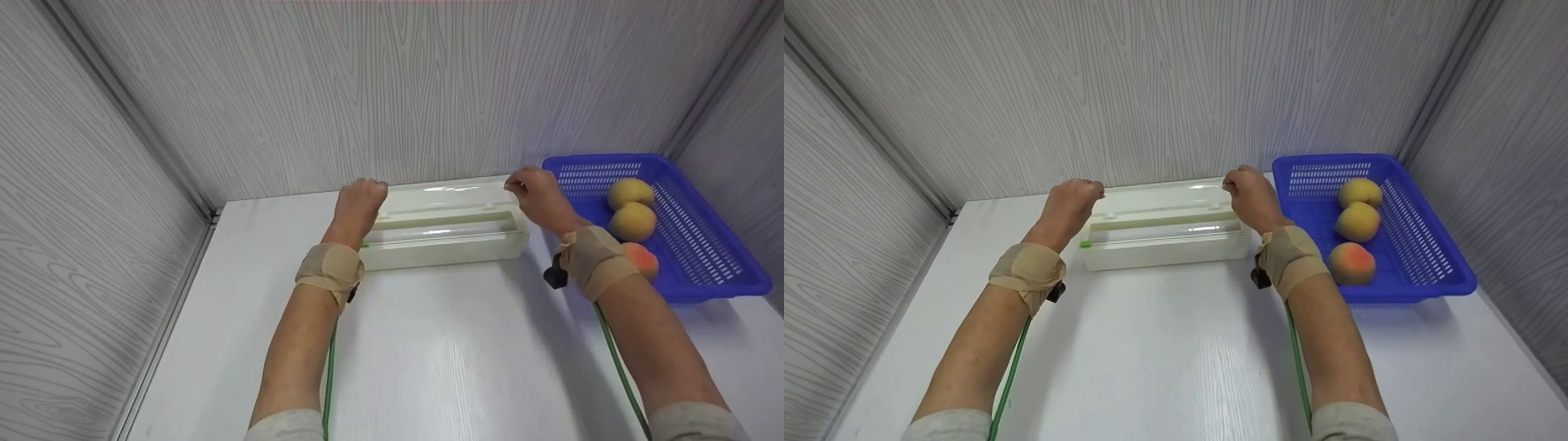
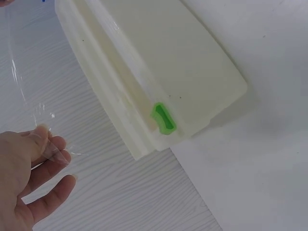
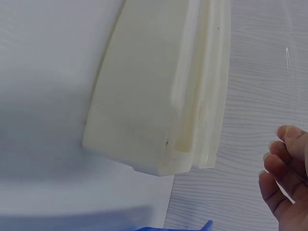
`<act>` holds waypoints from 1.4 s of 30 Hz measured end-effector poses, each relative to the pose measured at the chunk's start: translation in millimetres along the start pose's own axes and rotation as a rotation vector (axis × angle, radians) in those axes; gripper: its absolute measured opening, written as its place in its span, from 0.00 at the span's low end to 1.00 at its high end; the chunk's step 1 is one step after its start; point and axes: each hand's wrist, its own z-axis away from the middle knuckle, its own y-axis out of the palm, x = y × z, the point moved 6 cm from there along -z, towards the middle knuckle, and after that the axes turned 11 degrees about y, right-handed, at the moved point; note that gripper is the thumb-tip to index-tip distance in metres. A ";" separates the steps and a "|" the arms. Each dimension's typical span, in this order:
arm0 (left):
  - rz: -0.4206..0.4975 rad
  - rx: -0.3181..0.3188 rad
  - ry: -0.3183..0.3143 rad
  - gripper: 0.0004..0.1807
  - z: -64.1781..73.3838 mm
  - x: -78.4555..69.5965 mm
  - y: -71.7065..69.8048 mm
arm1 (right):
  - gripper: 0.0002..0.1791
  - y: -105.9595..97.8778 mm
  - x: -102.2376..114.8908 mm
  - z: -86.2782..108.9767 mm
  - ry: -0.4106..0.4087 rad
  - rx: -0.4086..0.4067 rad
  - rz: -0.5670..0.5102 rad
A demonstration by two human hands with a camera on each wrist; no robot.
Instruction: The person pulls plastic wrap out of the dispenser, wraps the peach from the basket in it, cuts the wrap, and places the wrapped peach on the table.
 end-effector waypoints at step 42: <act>-0.128 -0.058 -0.004 0.05 -19.3 9.9 -66.0 | 0.08 -54.3 40.8 -11.8 -0.032 -0.094 0.020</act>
